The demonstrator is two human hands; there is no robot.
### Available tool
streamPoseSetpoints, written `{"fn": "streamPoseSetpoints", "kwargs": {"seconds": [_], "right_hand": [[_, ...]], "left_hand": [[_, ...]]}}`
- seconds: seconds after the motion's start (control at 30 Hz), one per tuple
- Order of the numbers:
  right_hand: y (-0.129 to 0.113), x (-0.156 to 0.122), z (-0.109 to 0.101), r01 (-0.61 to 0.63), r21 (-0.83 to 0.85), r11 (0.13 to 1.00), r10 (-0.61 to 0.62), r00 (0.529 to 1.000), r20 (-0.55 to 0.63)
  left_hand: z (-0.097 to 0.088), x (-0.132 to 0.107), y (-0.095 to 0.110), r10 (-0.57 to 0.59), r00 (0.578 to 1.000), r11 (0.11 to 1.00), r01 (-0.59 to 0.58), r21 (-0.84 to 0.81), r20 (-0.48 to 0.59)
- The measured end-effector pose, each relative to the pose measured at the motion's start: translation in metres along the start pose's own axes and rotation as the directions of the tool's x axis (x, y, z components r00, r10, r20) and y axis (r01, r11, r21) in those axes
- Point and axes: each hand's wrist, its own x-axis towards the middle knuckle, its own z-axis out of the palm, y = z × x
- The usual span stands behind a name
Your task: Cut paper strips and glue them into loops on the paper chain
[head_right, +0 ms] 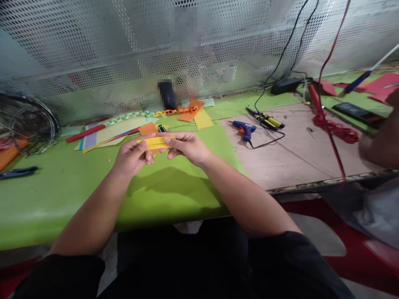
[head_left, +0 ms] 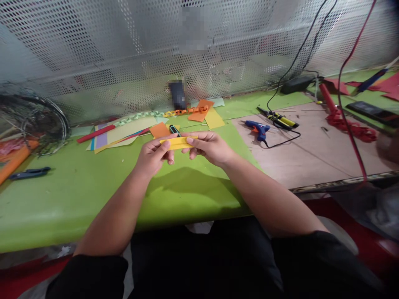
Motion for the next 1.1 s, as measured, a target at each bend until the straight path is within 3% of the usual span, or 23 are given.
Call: {"fn": "streamPoseSetpoints", "kwargs": {"seconds": [0.17,0.27,0.53,0.8,1.1], "right_hand": [[0.005,-0.001,0.002,0.014,0.124,0.992,-0.024,0.997,0.078],[0.003,-0.002,0.004,0.013,0.132,0.991,-0.024,0.996,0.083],[-0.005,-0.002,0.005,-0.014,0.000,1.000,0.014,1.000,-0.003],[-0.002,0.003,-0.004,0.034,-0.202,0.979,-0.036,0.999,-0.008],[0.000,0.003,0.001,-0.002,-0.313,0.950,-0.018,0.998,-0.060]], "left_hand": [[0.006,-0.001,0.005,0.003,1.000,0.990,-0.003,-0.138,-0.004],[0.006,-0.001,0.006,-0.030,0.999,0.990,0.028,-0.137,-0.014],[-0.002,0.001,0.001,-0.042,0.998,0.999,0.042,-0.004,-0.038],[-0.013,0.004,-0.002,-0.107,0.993,0.973,0.094,0.209,0.055],[-0.004,0.004,-0.012,-0.157,0.986,0.956,0.167,0.239,-0.062]]}}
